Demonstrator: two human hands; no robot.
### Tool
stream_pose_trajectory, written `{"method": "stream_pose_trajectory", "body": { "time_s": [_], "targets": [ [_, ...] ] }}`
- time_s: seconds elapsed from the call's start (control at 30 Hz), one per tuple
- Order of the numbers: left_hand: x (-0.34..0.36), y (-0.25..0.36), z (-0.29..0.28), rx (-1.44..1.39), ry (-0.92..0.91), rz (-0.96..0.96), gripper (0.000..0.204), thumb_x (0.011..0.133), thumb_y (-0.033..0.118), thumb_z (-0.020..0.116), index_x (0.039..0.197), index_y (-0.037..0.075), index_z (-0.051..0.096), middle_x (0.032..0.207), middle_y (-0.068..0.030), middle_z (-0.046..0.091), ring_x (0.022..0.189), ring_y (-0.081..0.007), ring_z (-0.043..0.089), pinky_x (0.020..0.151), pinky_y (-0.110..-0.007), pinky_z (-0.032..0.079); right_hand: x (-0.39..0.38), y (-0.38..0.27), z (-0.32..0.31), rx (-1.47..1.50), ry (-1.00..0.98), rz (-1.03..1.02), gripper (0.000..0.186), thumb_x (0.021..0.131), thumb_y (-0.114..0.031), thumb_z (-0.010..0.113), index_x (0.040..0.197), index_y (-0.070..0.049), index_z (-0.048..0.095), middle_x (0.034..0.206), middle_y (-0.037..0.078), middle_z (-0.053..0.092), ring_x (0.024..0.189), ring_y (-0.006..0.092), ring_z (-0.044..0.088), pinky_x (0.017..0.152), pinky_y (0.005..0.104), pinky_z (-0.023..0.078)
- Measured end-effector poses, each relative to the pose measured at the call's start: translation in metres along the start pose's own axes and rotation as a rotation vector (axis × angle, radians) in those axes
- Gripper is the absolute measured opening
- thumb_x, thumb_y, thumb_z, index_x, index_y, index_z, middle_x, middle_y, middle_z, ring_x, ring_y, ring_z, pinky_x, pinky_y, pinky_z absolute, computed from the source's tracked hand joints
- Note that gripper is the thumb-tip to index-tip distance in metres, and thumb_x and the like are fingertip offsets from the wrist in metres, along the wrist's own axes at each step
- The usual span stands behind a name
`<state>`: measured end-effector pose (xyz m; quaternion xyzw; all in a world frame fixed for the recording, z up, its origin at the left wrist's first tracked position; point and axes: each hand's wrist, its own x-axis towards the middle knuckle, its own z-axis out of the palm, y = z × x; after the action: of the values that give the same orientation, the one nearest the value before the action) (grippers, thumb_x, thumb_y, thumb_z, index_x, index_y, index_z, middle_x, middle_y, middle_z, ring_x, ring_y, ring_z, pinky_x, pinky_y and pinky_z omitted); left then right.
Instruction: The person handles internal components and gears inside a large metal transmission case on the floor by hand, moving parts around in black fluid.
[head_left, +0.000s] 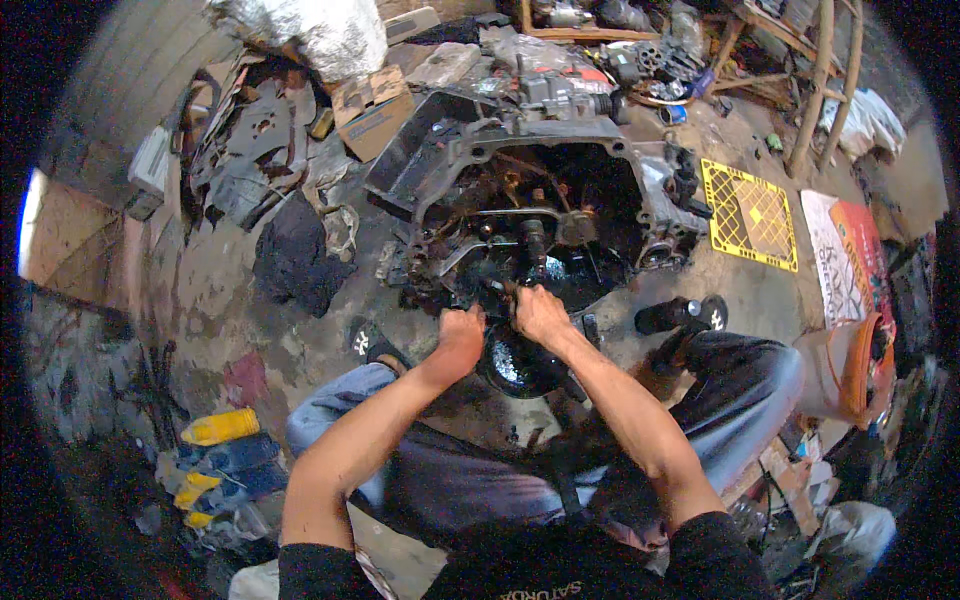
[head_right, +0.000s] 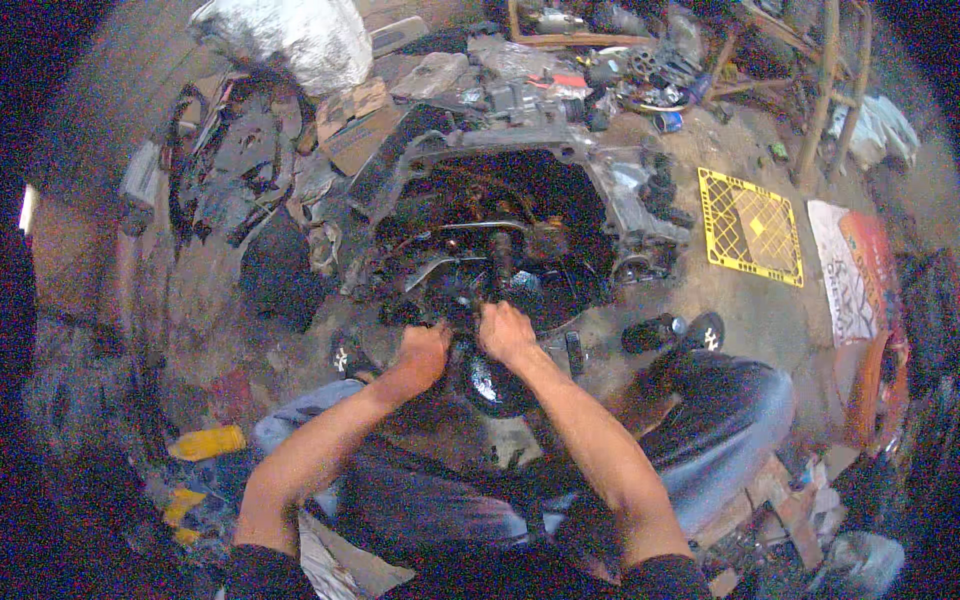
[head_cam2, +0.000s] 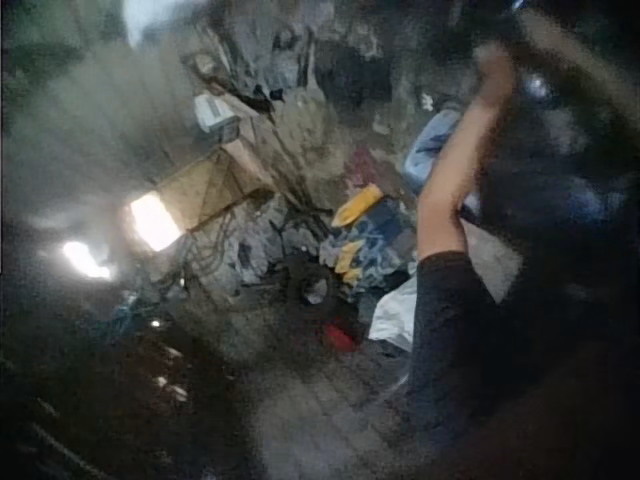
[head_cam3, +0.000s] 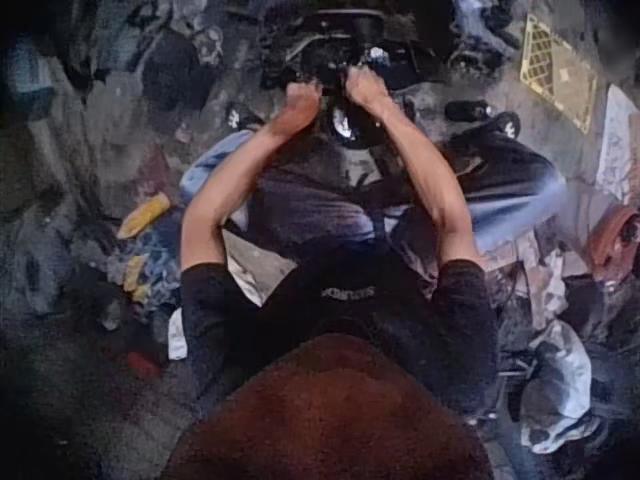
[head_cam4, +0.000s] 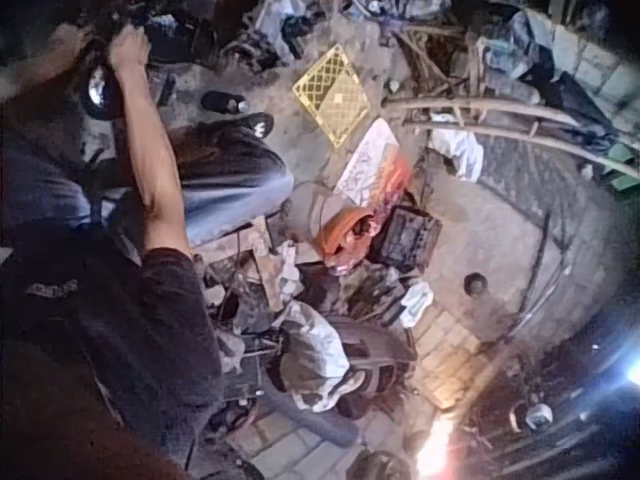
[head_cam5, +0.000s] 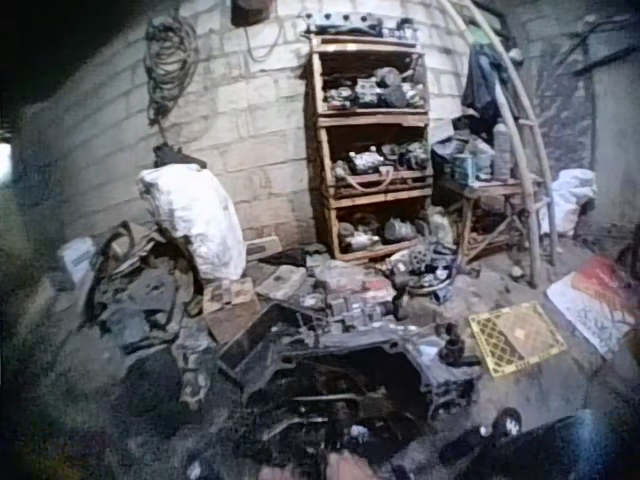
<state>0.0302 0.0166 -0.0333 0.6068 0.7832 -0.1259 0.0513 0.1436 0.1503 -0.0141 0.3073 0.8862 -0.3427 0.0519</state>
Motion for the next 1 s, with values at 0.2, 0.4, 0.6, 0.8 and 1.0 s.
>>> {"method": "stream_pose_trajectory", "body": {
  "time_s": [0.2,0.4,0.6,0.8,1.0],
  "targets": [
    [-0.013,0.007,-0.019,0.179,-0.064,0.061,0.042,0.077,0.018,0.053,0.116,0.004,0.053,0.108,-0.0113,0.06,0.071,-0.0232,0.063,0.057,-0.037,0.046,0.003,0.013,0.024,0.145,0.02,-0.042,0.027,0.083,-0.017,0.044,0.098,-0.001,0.06,0.079,0.03,0.059,0.079,0.0448,0.058,0.073,0.0525,0.047],
    [-0.003,0.007,-0.023,0.132,-0.12,0.093,0.048,0.075,0.018,0.055,0.121,0.005,0.05,0.121,-0.012,0.054,0.079,-0.0254,0.065,0.066,-0.037,0.051,0.007,0.024,0.031,0.084,0.192,-0.184,0.02,0.076,-0.011,0.053,0.088,0.002,0.06,0.074,0.027,0.06,0.075,0.0423,0.06,0.067,0.0465,0.049],
    [-0.001,0.005,-0.036,0.042,-0.205,0.061,0.049,0.076,0.015,0.054,0.124,0.007,0.048,0.13,-0.0118,0.048,0.079,-0.0255,0.065,0.065,-0.038,0.051,0.018,0.034,0.003,0.252,0.106,-0.158,0.019,0.078,-0.012,0.054,0.092,-0.002,0.061,0.079,0.024,0.061,0.077,0.039,0.06,0.064,0.0415,0.048],
    [-0.012,-0.004,-0.029,0.052,-0.216,0.092,0.056,0.077,0.015,0.052,0.131,0.007,0.041,0.139,-0.0113,0.038,0.076,-0.0262,0.065,0.064,-0.039,0.052,-0.009,0.011,-0.014,0.452,0.21,-0.166,0.022,0.084,-0.012,0.047,0.1,-0.002,0.059,0.068,0.023,0.055,0.055,0.0327,0.05,0.053,0.0417,0.04],
    [-0.012,-0.004,-0.024,0.059,-0.244,0.072,0.059,0.078,0.015,0.05,0.136,0.007,0.035,0.143,-0.009,0.031,0.073,-0.0262,0.065,0.066,-0.039,0.052,0.011,0.022,0.002,0.576,-0.015,-0.069,0.021,0.078,-0.01,0.053,0.097,-0.003,0.059,0.078,0.025,0.058,0.075,0.0412,0.057,0.062,0.0417,0.044]
  ]
}}
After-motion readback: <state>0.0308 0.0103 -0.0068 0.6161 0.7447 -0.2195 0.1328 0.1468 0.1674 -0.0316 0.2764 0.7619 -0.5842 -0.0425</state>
